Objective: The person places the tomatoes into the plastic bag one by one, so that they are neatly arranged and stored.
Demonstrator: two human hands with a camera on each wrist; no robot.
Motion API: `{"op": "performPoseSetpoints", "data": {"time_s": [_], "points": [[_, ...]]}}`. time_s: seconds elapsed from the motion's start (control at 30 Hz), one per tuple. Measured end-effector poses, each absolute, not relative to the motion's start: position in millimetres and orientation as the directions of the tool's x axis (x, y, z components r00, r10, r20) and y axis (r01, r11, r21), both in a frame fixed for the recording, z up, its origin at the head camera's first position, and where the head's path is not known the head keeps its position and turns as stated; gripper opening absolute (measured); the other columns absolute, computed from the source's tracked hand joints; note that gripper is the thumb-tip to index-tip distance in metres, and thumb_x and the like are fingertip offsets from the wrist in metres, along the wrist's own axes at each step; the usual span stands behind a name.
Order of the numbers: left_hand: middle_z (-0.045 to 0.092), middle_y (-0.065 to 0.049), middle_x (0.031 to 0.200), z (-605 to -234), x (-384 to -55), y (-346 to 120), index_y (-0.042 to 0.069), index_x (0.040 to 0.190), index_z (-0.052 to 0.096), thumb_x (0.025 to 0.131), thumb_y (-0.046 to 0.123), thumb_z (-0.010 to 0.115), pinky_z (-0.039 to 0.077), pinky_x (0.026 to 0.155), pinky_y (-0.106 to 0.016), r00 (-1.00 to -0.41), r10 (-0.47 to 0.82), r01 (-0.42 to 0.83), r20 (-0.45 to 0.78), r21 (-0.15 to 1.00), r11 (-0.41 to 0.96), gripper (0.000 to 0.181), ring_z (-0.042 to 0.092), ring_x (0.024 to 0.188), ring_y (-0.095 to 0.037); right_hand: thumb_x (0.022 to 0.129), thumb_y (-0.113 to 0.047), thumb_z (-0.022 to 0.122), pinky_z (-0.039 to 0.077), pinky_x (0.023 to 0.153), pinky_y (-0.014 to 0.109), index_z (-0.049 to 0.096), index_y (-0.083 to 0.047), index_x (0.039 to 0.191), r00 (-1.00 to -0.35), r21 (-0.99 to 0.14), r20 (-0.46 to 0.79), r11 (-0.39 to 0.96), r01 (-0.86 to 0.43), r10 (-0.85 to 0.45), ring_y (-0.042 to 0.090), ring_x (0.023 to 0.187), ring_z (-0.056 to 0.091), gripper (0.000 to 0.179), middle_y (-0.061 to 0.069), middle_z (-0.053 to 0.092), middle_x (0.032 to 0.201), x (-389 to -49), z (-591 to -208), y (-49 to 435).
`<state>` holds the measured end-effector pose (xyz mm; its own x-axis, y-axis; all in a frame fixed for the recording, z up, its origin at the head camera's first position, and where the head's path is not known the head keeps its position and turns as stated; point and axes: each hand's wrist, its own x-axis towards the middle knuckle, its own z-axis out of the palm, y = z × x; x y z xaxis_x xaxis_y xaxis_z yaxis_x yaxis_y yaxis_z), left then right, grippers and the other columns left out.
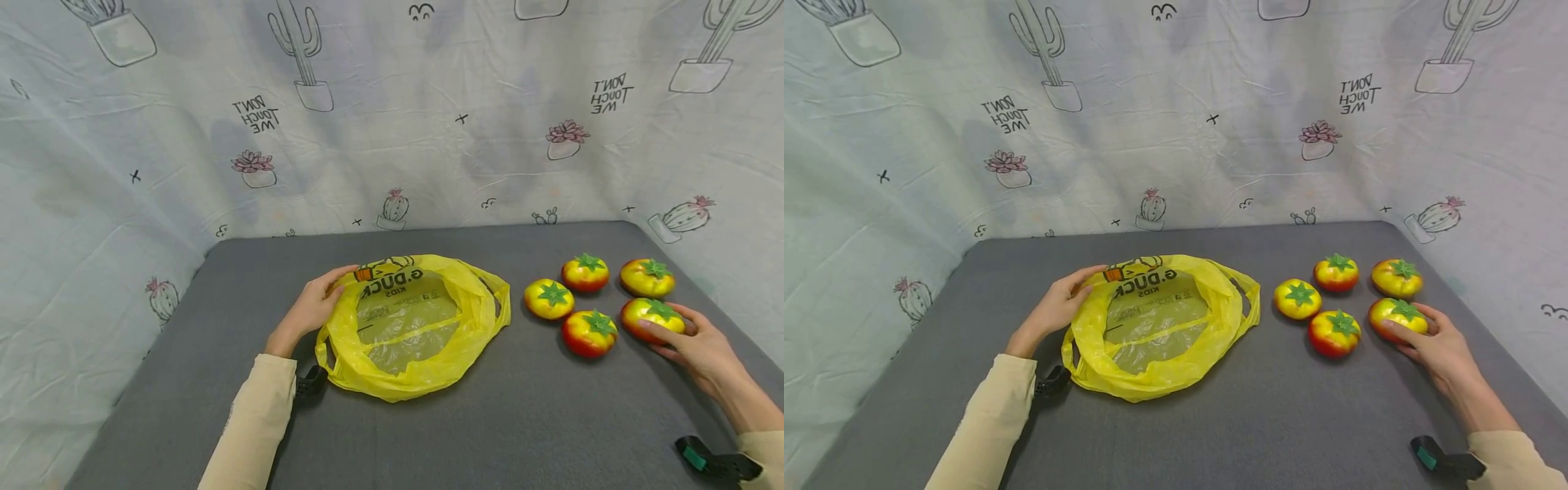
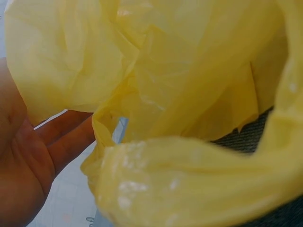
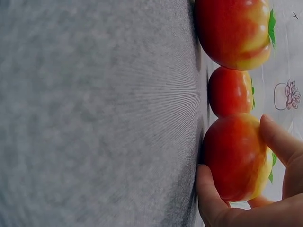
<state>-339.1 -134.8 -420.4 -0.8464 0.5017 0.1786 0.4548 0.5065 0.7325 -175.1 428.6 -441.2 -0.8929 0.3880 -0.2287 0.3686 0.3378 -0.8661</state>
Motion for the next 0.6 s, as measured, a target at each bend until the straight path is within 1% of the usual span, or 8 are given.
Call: {"op": "performPoseSetpoints", "data": {"time_s": [0.07,0.13,0.2,0.27,0.33,0.4,0.5,0.6], "points": [[0.041,-0.020,0.143,-420,-339,-134,0.009,0.143,0.044,0.099,-0.003,0.044,0.043,0.066,-0.039,-0.844,0.506,0.458,0.180,0.733,0.503,0.046,0.028,0.040,-0.009,0.092,-0.034,0.062,0.053,0.067,0.023,-0.003,-0.002,0.152,-0.880,-0.859,-0.220,0.343,0.379,0.421,0.009,0.090,0.044,0.094,0.037,0.021,0.128,-174,-442,429],[0.041,-0.019,0.143,-420,-340,-134,0.009,0.143,0.044,0.099,-0.003,0.044,0.043,0.066,-0.039,-0.844,0.507,0.456,0.176,0.734,0.504,0.046,0.028,0.039,-0.009,0.091,-0.034,0.063,0.053,0.066,0.022,-0.001,-0.002,0.152,-0.869,-0.859,-0.206,0.342,0.381,0.451,0.011,0.091,0.042,0.094,0.037,0.021,0.128,-173,-442,428],[0.041,-0.019,0.143,-420,-340,-133,0.009,0.143,0.044,0.099,-0.002,0.044,0.042,0.063,-0.038,-0.845,0.506,0.452,0.172,0.734,0.506,0.045,0.029,0.040,-0.009,0.092,-0.034,0.063,0.053,0.065,0.021,-0.001,-0.003,0.153,-0.865,-0.862,-0.195,0.339,0.376,0.462,0.003,0.086,0.042,0.093,0.036,0.023,0.127,-172,-441,427],[0.041,-0.019,0.143,-420,-340,-133,0.009,0.143,0.044,0.099,-0.002,0.044,0.042,0.061,-0.038,-0.848,0.503,0.448,0.169,0.736,0.507,0.045,0.030,0.041,-0.010,0.091,-0.033,0.063,0.052,0.064,0.019,0.001,-0.008,0.154,-0.864,-0.877,-0.189,0.316,0.363,0.468,-0.003,0.082,0.040,0.092,0.032,0.025,0.124,-171,-441,428],[0.041,-0.019,0.143,-420,-339,-134,0.009,0.143,0.044,0.099,-0.003,0.044,0.042,0.060,-0.037,-0.849,0.501,0.445,0.167,0.738,0.507,0.045,0.030,0.041,-0.010,0.091,-0.033,0.063,0.051,0.063,0.018,0.002,-0.012,0.155,-0.862,-0.886,-0.176,0.305,0.349,0.476,-0.005,0.081,0.039,0.091,0.028,0.028,0.121,-172,-443,431],[0.041,-0.020,0.143,-420,-339,-134,0.009,0.143,0.045,0.099,-0.003,0.044,0.041,0.057,-0.035,-0.849,0.500,0.447,0.172,0.737,0.507,0.045,0.029,0.040,-0.009,0.090,-0.033,0.065,0.051,0.062,0.017,0.003,-0.018,0.155,-0.856,-0.902,-0.167,0.274,0.333,0.489,-0.004,0.083,0.039,0.091,0.021,0.030,0.117,-174,-446,437],[0.042,-0.020,0.142,-420,-339,-134,0.010,0.143,0.045,0.099,-0.003,0.044,0.040,0.054,-0.033,-0.850,0.497,0.451,0.176,0.730,0.513,0.045,0.028,0.038,-0.008,0.086,-0.033,0.070,0.050,0.060,0.016,0.006,-0.024,0.155,-0.842,-0.938,-0.157,0.188,0.290,0.516,-0.001,0.085,0.040,0.094,0.006,0.032,0.115,-178,-455,447],[0.043,-0.020,0.141,-420,-339,-134,0.010,0.143,0.045,0.099,-0.003,0.044,0.040,0.053,-0.032,-0.853,0.493,0.448,0.172,0.727,0.520,0.046,0.029,0.039,-0.009,0.080,-0.031,0.076,0.050,0.058,0.016,0.012,-0.029,0.154,-0.835,-0.973,-0.143,0.079,0.217,0.531,0.001,0.087,0.041,0.097,-0.007,0.033,0.111,-184,-464,458]]}}
